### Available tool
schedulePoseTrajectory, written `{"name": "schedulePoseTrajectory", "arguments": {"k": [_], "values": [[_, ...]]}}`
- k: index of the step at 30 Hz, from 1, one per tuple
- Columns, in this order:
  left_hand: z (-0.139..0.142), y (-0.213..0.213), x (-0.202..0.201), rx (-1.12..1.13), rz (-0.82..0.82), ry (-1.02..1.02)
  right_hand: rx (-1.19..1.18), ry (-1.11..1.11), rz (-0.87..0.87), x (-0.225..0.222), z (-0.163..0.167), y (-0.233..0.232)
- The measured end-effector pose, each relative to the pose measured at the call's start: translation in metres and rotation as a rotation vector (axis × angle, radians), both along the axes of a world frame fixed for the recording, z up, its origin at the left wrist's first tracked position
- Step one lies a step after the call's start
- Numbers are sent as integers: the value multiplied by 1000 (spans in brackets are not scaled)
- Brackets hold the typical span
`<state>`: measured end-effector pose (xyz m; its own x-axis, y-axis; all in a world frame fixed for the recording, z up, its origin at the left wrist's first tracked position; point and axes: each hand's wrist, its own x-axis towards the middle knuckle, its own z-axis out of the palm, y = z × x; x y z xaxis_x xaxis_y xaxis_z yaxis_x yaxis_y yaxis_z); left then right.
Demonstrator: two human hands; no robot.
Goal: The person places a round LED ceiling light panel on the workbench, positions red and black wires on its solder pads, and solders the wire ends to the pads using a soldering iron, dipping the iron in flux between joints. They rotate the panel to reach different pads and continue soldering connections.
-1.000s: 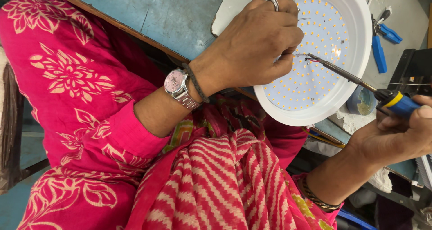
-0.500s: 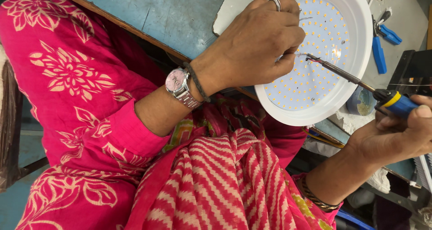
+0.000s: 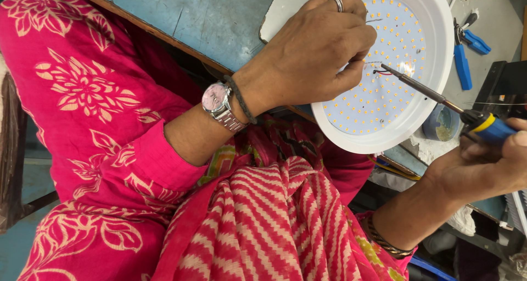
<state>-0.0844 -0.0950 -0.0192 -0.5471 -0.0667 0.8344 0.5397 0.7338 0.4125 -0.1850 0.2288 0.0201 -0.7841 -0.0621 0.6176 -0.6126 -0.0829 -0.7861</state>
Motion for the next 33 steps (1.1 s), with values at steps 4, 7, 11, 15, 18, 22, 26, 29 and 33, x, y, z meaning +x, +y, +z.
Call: {"name": "schedulePoseTrajectory", "arguments": {"k": [4, 7, 11, 15, 18, 22, 26, 29, 33], "values": [[0, 1, 3, 1, -1, -11, -21, -18, -19, -4, -6, 13], [1, -1, 3, 15, -25, 7, -63, -35, 2, -4, -8, 15], [1, -2, 4, 32, -52, 23, -47, 31, -10, 1, -9, 11], [0, -3, 3, 47, -102, -5, 36, 87, -44, 8, -14, 13], [4, -3, 4, 63, -123, -28, 93, 124, -112, 9, -25, 21], [11, -1, 14, 88, -64, 34, 19, 171, -93, 4, -31, 40], [16, 13, 23, -10, -27, 51, -31, 187, -147, 4, -32, 51], [17, 24, 23, -65, 99, -10, -38, 170, -174, 4, -31, 49], [21, 34, 22, -92, 195, -185, -113, 79, -173, 1, -30, 40]]}}
